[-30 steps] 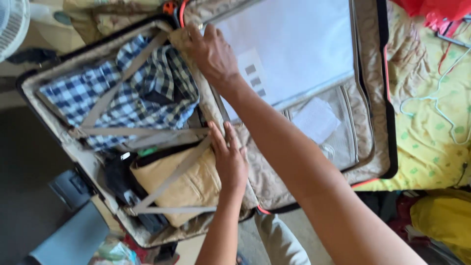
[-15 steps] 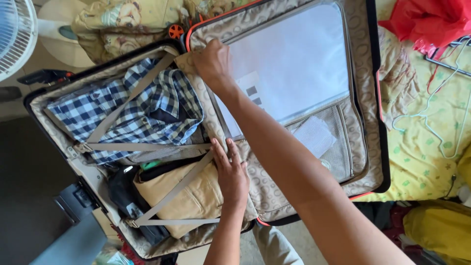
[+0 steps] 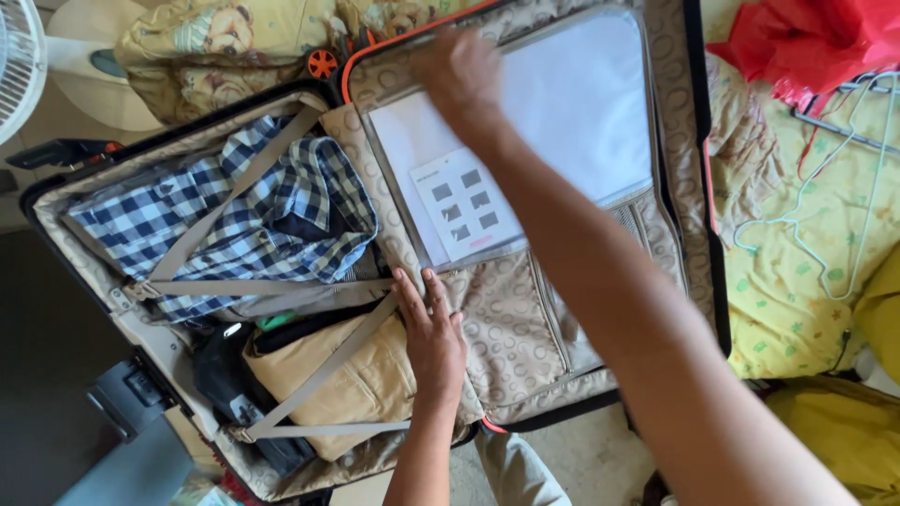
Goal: Organizing items and closing a large suitcase.
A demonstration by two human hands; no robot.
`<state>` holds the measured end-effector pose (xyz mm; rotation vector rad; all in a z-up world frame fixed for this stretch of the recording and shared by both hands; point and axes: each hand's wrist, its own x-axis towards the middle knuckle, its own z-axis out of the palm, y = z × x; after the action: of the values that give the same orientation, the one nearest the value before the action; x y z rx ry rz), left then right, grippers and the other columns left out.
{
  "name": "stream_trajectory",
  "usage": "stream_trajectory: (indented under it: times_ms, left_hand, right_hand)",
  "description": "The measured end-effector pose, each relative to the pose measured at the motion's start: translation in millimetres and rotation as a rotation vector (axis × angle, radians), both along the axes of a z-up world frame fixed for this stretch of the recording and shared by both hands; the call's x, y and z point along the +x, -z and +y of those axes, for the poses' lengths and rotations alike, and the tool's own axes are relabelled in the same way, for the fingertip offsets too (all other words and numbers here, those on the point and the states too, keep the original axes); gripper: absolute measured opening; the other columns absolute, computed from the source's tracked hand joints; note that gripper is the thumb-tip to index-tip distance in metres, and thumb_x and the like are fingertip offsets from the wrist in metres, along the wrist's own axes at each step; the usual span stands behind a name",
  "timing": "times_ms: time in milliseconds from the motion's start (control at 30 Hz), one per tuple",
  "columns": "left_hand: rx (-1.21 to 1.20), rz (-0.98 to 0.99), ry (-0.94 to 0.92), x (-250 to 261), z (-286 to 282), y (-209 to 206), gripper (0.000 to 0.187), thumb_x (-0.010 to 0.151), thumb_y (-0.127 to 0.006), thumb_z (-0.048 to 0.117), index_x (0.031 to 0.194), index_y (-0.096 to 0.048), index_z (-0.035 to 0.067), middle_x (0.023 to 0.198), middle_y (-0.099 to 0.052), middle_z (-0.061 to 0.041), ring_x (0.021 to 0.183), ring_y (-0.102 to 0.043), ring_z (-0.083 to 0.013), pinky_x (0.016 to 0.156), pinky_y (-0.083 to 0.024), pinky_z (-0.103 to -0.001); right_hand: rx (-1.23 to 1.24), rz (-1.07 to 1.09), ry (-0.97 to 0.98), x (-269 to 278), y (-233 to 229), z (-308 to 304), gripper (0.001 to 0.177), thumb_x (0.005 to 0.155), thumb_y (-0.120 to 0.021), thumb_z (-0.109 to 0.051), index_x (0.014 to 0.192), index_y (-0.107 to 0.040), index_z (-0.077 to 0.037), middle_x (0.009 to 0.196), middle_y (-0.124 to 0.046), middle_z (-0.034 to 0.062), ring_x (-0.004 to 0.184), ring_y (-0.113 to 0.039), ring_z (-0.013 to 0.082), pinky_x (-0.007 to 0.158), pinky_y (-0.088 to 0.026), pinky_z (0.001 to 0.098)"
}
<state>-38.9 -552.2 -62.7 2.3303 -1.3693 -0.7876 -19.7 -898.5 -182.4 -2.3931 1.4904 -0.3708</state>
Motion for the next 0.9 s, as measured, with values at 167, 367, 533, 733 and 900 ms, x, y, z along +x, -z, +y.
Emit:
stream_trajectory:
  times_ms: [167, 367, 533, 733, 900]
  left_hand:
    - [0.023, -0.007, 0.013, 2, -4, -5, 0.091, 0.086, -0.075, 0.012, 0.16, -0.022, 0.002, 0.164, -0.01, -0.035, 0.148, -0.026, -0.0568, 0.12, -0.03, -0.052]
    - [0.017, -0.02, 0.027, 2, -3, -2, 0.091, 0.087, -0.075, 0.013, 0.16, -0.022, 0.002, 0.164, -0.011, -0.036, 0.147, -0.027, -0.0568, 0.12, -0.031, -0.053]
    - [0.057, -0.018, 0.038, 0, -5, -6, 0.092, 0.084, -0.076, 0.014, 0.158, -0.024, 0.002, 0.163, -0.011, -0.037, 0.147, -0.027, -0.0572, 0.12, -0.03, -0.053]
    - [0.022, -0.033, 0.075, 0, -3, -7, 0.096, 0.083, -0.079, 0.013, 0.159, -0.022, 0.001, 0.163, -0.007, -0.037, 0.146, -0.026, -0.0599, 0.12, -0.03, -0.056]
    - [-0.057, 0.013, 0.073, -4, 5, 1, 0.101, 0.085, -0.08, 0.01, 0.163, -0.016, 0.006, 0.165, -0.001, -0.037, 0.149, -0.022, -0.0612, 0.121, -0.033, -0.055]
  right_hand:
    - [0.131, -0.069, 0.148, -90, -13, -34, 0.028, 0.085, -0.076, -0.031, 0.073, -0.07, -0.007, 0.075, -0.065, 0.0166, 0.064, -0.064, 0.0321, 0.052, -0.051, 0.0457]
    - [0.311, -0.169, 0.389, -203, -25, -70, 0.034, 0.091, -0.073, -0.029, 0.067, -0.064, -0.007, 0.065, -0.061, 0.0113, 0.054, -0.061, 0.0252, 0.046, -0.048, 0.0406]
    - [0.469, -0.227, 0.619, -281, -48, -56, 0.042, 0.096, -0.071, -0.027, 0.061, -0.06, -0.006, 0.056, -0.059, 0.007, 0.046, -0.059, 0.0194, 0.041, -0.045, 0.0364]
    - [0.594, 0.086, 0.758, -352, -71, 59, 0.04, 0.096, -0.061, -0.027, 0.062, -0.065, -0.008, 0.05, -0.059, 0.0056, 0.043, -0.059, 0.0177, 0.045, -0.049, 0.0363]
    - [0.693, 0.226, 0.882, -427, -86, 174, 0.045, 0.091, -0.065, -0.033, 0.056, -0.07, -0.006, 0.049, -0.061, 0.0083, 0.045, -0.061, 0.0188, 0.054, -0.052, 0.0349]
